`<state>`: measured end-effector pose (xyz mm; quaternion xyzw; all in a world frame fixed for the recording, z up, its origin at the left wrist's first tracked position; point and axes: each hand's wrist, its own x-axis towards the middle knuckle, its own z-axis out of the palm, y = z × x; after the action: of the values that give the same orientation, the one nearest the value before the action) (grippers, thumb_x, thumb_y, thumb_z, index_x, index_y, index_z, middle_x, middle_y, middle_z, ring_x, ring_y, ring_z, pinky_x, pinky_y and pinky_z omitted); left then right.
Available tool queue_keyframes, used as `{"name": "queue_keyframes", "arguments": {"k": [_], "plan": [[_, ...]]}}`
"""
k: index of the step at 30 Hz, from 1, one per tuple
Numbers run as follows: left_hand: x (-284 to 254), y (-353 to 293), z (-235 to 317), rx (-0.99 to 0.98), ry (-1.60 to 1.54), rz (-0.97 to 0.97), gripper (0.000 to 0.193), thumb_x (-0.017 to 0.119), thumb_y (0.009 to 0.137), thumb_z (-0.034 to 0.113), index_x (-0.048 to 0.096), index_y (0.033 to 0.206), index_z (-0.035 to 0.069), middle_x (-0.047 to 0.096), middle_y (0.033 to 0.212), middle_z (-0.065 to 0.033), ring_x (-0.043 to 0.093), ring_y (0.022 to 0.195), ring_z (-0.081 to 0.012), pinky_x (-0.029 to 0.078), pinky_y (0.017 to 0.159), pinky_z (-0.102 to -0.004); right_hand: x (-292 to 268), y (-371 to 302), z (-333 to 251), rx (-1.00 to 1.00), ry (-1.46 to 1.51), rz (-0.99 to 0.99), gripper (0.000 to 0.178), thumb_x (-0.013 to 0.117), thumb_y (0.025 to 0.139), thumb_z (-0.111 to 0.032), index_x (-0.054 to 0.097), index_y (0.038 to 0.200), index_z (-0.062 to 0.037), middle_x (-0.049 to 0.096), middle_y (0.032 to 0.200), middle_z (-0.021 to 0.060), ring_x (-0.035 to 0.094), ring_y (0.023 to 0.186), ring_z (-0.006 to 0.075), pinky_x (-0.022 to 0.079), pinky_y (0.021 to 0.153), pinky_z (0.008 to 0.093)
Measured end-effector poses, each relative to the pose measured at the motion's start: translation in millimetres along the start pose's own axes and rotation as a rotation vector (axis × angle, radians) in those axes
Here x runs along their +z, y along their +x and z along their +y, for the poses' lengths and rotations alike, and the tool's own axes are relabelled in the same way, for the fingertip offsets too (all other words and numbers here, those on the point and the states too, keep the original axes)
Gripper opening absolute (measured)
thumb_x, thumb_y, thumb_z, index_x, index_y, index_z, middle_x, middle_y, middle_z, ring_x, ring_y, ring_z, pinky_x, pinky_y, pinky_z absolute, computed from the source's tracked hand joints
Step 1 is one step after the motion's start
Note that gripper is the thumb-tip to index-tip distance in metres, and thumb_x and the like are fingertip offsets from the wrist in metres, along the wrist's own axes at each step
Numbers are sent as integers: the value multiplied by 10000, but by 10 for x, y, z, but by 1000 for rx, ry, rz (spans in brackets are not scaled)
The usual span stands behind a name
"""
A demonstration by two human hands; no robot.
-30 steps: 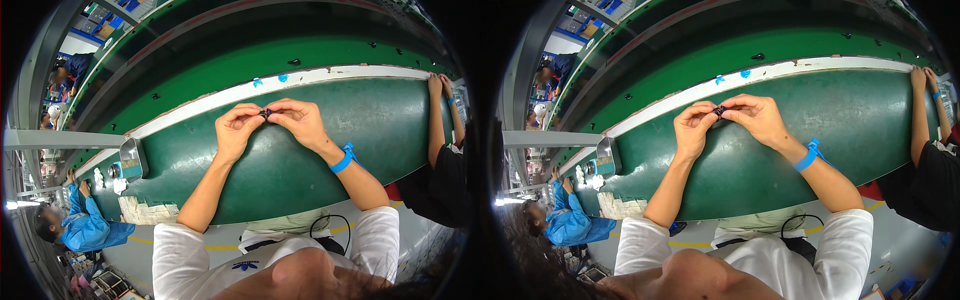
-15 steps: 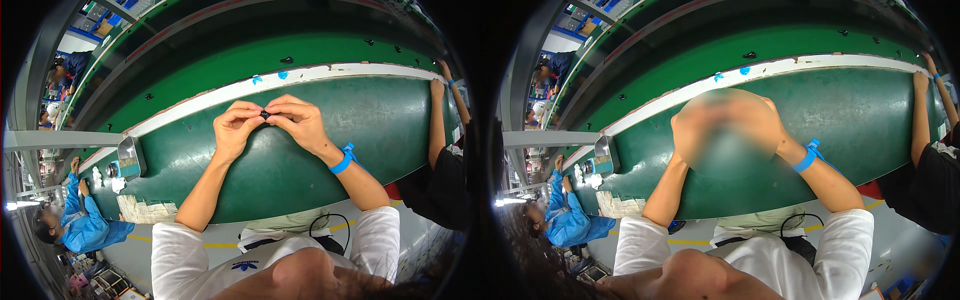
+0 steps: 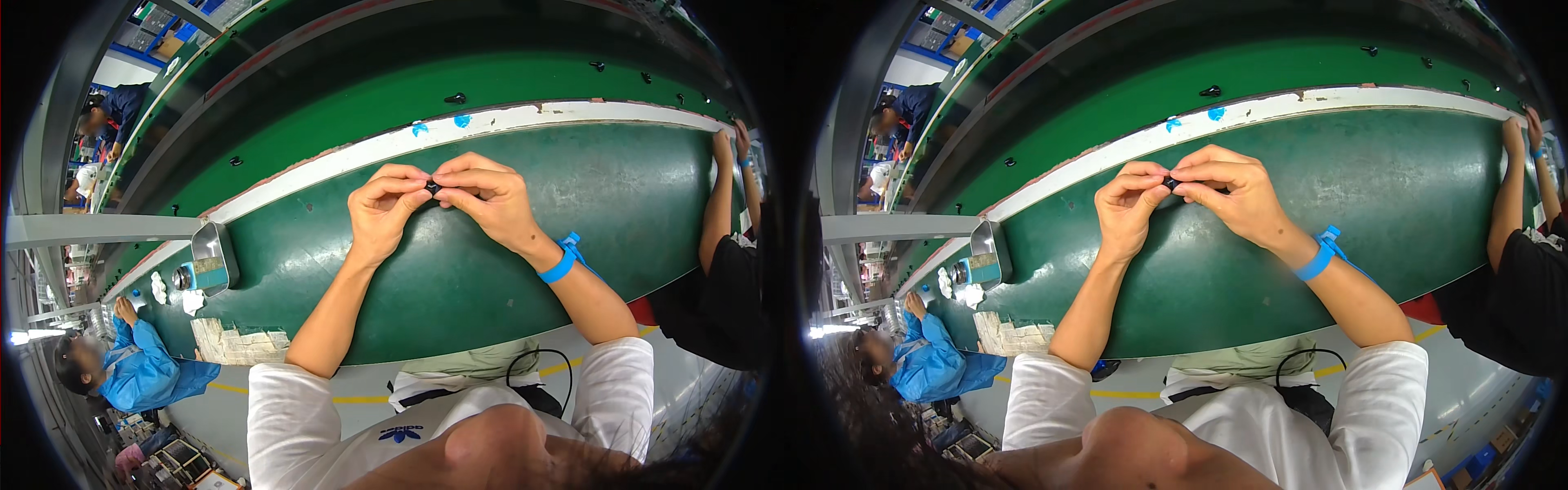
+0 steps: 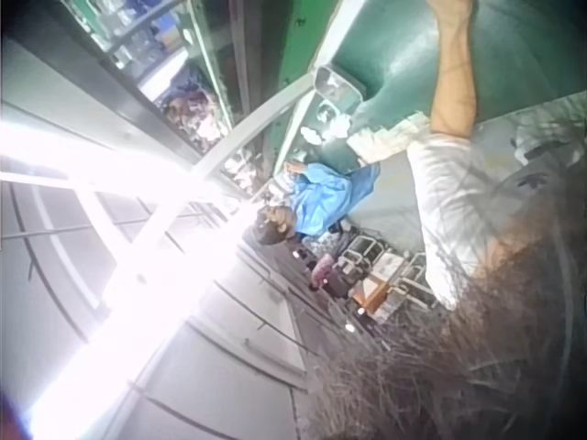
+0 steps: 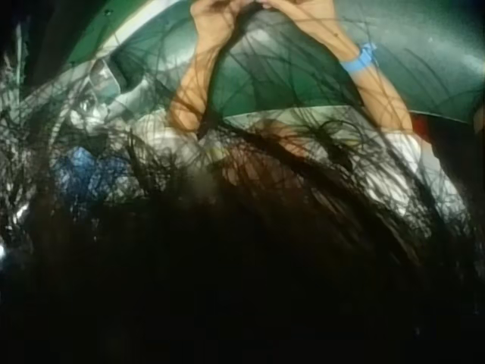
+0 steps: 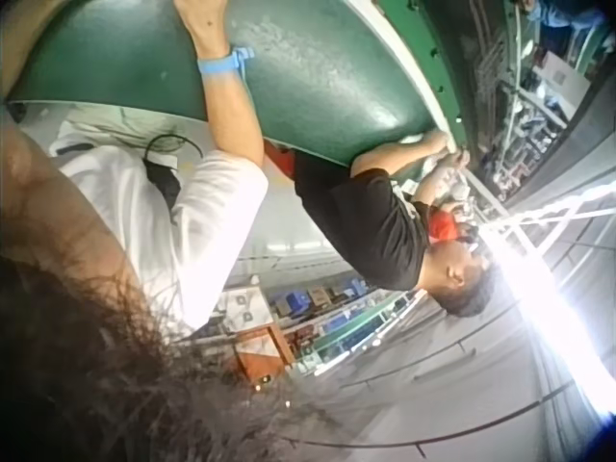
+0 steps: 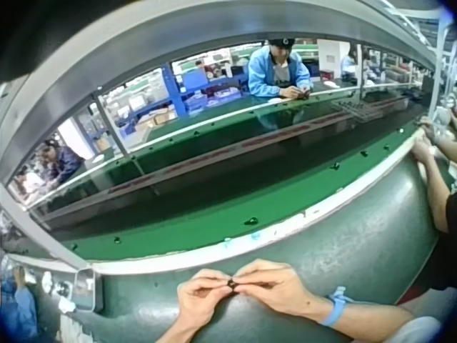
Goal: The recorder is assembling small black electronic components by manually fitting parts together at an industrial assembly line.
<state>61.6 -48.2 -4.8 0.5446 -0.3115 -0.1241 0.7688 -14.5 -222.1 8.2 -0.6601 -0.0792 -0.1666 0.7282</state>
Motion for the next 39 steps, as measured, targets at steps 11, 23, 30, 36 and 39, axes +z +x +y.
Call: {"name": "queue_keyframes", "arguments": {"k": [11, 23, 30, 36, 39], "plan": [[-38, 6, -5, -15, 36, -24, 165, 678, 813, -128, 699, 939, -24, 642, 969, -125, 639, 904, -181, 549, 825, -292, -31, 24, -5, -161, -203, -29, 184, 691, 798, 99, 721, 964, 26, 654, 972, 127, 667, 849, 186, 578, 714, 268], [-74, 11, -13, -50, -11, -33, 162, 684, 810, -127, 697, 937, -28, 655, 954, -132, 643, 891, -183, 547, 818, -291, -31, 34, -11, -178, -202, -41, 186, 717, 770, 95, 731, 937, 14, 660, 927, 113, 665, 845, 184, 561, 705, 269], [-52, 15, -14, -73, -55, -34, 144, 679, 817, -122, 700, 923, -26, 663, 946, -132, 648, 875, -184, 545, 812, -287, -38, 31, -24, -214, -259, -33, 169, 729, 761, 90, 724, 910, 12, 663, 887, 109, 670, 826, 190, 555, 670, 280], [-63, 31, -22, -114, -49, -57, 128, 684, 816, -115, 699, 905, -24, 666, 909, -120, 649, 864, -179, 548, 801, -289, -62, 37, 2, -234, -308, -45, 144, 725, 759, 98, 703, 881, 24, 662, 870, 114, 673, 783, 200, 550, 658, 282], [-84, 25, -22, -129, -38, -61, 120, 690, 813, -112, 698, 895, -25, 657, 876, -105, 640, 828, -163, 540, 773, -275, -29, 27, 27, -203, -277, -52, 152, 702, 763, 122, 697, 884, 30, 663, 861, 123, 675, 774, 206, 557, 655, 280]]}}
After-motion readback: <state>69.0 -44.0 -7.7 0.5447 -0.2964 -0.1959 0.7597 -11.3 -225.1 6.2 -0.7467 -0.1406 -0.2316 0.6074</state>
